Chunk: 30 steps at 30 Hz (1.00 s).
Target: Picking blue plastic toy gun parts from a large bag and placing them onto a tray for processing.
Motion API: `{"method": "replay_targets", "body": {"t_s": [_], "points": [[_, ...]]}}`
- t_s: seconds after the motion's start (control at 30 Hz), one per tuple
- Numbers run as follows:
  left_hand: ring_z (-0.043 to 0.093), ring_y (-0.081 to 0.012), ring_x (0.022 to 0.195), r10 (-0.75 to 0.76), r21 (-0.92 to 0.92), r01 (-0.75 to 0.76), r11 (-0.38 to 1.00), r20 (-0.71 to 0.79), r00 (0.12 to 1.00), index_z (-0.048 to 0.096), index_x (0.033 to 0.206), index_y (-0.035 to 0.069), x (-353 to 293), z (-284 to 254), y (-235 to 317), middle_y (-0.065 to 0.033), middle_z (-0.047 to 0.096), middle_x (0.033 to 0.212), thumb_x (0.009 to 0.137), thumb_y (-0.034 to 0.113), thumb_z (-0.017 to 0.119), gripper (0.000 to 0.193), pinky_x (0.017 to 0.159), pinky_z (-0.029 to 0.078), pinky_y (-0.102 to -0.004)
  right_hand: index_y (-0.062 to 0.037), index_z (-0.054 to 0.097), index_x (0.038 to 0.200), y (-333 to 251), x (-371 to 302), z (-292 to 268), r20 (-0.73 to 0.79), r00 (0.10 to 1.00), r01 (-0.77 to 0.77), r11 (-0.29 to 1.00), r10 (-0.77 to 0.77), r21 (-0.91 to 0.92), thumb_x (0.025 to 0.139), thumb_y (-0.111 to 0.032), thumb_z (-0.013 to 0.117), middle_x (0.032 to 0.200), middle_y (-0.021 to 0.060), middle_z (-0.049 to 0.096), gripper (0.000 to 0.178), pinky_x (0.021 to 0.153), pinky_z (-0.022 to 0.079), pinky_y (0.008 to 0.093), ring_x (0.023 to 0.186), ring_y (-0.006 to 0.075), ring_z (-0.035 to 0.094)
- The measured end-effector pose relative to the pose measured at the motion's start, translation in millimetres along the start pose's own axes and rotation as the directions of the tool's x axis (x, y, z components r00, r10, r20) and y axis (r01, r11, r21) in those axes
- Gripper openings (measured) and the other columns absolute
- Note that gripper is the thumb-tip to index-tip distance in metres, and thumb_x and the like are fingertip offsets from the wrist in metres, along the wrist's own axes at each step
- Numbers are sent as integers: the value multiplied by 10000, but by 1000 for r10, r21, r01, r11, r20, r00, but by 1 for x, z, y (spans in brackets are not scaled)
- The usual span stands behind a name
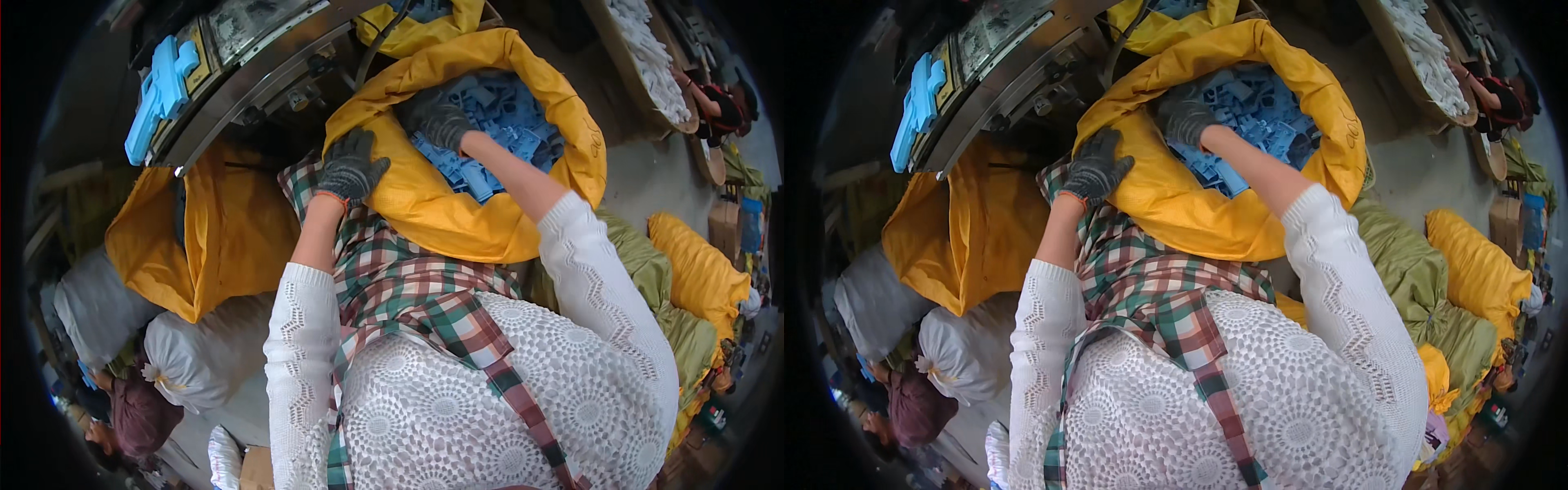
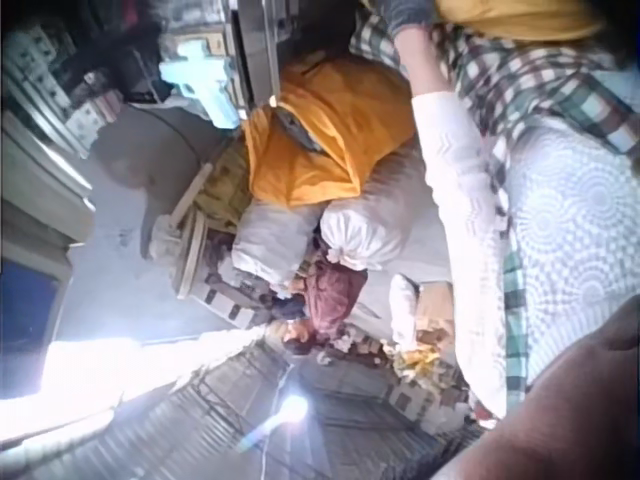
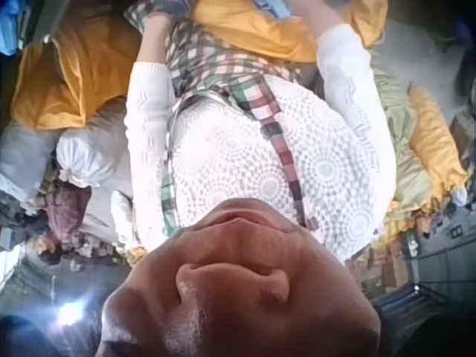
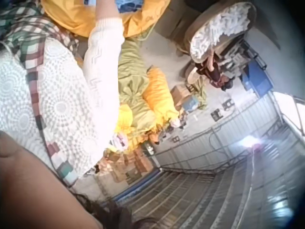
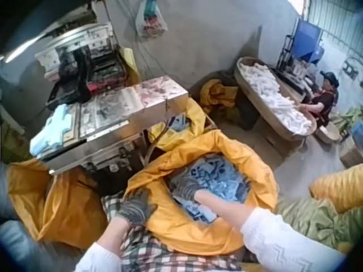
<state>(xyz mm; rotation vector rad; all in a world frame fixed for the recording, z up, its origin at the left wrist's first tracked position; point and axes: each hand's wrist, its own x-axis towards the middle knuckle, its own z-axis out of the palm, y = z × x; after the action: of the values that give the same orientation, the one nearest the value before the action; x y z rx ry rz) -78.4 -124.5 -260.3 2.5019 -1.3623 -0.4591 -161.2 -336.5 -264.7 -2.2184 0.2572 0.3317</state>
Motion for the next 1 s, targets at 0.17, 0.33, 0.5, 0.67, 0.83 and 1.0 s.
{"method": "replay_targets", "body": {"t_s": [0.17, 0.33, 0.5, 0.67, 0.83, 1.0], "points": [[324, -344, 1307, -49, 76, 49, 996, -11, 999, 352, 1374, 84, -12, -4, 17, -202, 341, 1412, 859, 430, 531, 645, 1088, 239, -433, -133, 644, 1071, 26, 28, 1, -192, 846, 111, 515, -498, -850, 844, -208, 485, 1043, 130, 652, 287, 868, 439, 435, 1006, 295, 603], [302, -351, 1317, -51, 54, 50, 997, 17, 999, 333, 1390, 105, -19, -12, 20, -206, 316, 1424, 866, 434, 522, 647, 1099, 214, -437, -130, 630, 1091, 80, 21, -15, -269, 952, -173, 472, -144, -865, 857, -169, 457, 1049, 165, 634, 294, 831, 458, 433, 965, 311, 612], [300, -378, 1305, -11, -29, 10, 1000, -41, 999, 365, 1378, 111, -17, 2, 13, -214, 312, 1426, 850, 444, 534, 646, 1100, 192, -464, -105, 616, 1131, 123, -60, -44, -194, 972, -115, 454, -132, -884, 818, -161, 494, 1085, 157, 637, 340, 861, 453, 454, 980, 316, 615], [392, -363, 1243, 0, -165, -13, 986, -83, 997, 412, 1341, 81, -19, -9, 25, -213, 406, 1357, 849, 372, 574, 595, 1064, 272, -457, -41, 576, 1142, 24, -120, -86, -177, 958, -265, 927, 224, -267, 695, -157, 724, 1053, 151, 639, 485, 848, 481, 381, 971, 253, 614], [514, -305, 1126, -54, -898, -104, 427, -140, 989, 462, 1294, 60, -31, -27, 60, -182, 533, 1215, 883, 204, 578, 451, 979, 402, -386, -28, 515, 1218, -42, -144, -32, -337, 921, 328, 853, -194, 406, 688, -198, 814, 1016, 43, 641, 632, 872, 462, 313, 924, 150, 596], [591, -129, 799, -332, -997, -74, 18, -75, 940, 619, 1019, -2, -36, -79, 58, -58, 640, 888, 925, 195, 551, 228, 706, 475, -278, -37, 442, 1277, -90, -126, -20, -211, 975, 203, 657, -68, 726, 737, -87, 734, 1180, 74, 557, 616, 958, 432, 341, 1060, 179, 545]]}}
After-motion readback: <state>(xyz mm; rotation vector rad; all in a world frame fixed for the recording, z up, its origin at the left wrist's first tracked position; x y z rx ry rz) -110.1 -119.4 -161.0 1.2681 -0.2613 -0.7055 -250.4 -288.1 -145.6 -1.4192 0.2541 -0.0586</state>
